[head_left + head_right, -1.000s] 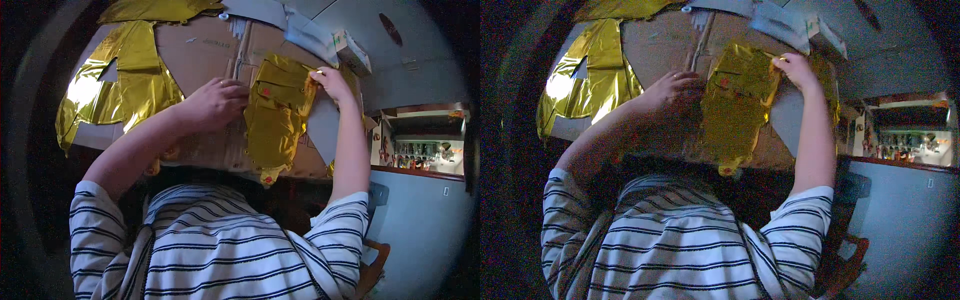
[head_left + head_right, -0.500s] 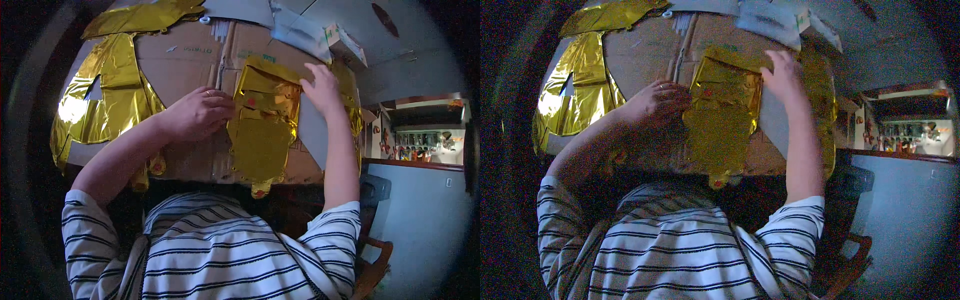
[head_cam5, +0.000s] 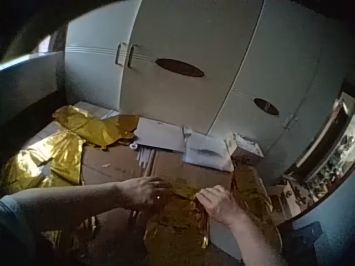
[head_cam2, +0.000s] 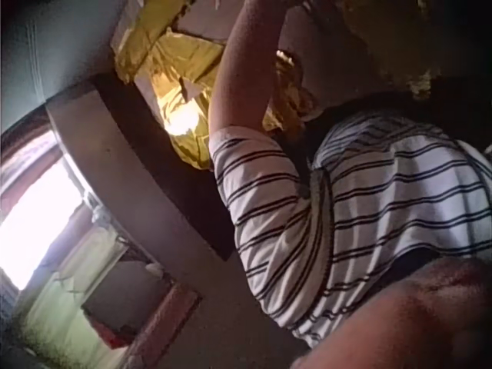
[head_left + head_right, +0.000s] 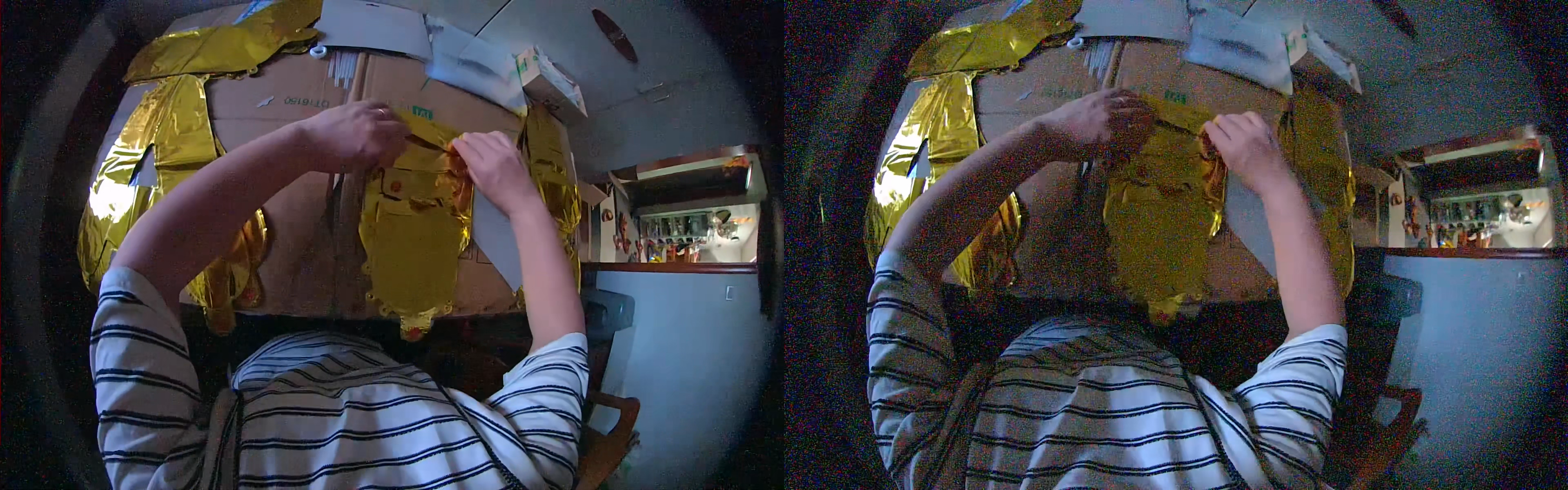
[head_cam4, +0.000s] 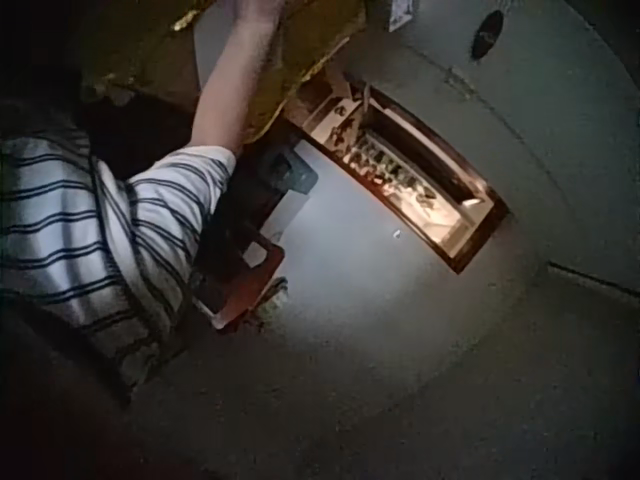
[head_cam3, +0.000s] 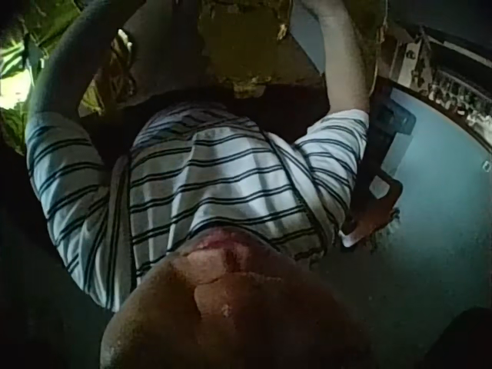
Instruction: Folding and flattening gold foil packaging items on a workbench.
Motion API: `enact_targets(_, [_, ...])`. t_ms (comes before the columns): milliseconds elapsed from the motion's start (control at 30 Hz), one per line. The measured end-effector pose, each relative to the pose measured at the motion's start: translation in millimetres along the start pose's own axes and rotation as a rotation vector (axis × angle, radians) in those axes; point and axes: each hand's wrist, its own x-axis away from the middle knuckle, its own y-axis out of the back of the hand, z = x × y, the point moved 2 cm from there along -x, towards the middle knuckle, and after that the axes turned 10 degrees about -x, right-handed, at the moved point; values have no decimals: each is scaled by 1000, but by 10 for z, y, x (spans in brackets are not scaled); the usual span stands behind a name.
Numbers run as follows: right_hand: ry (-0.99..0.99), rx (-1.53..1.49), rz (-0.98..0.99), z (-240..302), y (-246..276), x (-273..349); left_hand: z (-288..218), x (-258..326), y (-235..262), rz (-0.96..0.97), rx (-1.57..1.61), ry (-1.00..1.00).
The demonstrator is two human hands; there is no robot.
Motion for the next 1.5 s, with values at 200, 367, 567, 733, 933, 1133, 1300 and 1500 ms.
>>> enact_targets(200, [-58,-240,-185,-103,-91,31,64,-25,-78,-49,161,76])
enact_targets(367, [-332,-611,-212,-385,-122,38,341,-245,-146,-208,443,295])
enact_targets(567, [-780,-765,-233,-827,-248,-351,861,-264,-408,-189,667,977])
enact_targets(733, [-746,-563,-454,-527,-235,-259,452,2,-191,-210,478,963])
enact_targets(933, [-298,-310,-335,627,164,224,-112,360,106,-56,346,194])
enact_targets(1133, [-160,-301,-162,1441,104,273,-332,379,171,33,223,177])
enact_targets(1300, [-199,-294,-134,1527,-59,340,-408,326,103,21,159,175])
enact_targets(1500, [-190,-228,-151,1569,-96,364,-483,276,-18,-17,89,246])
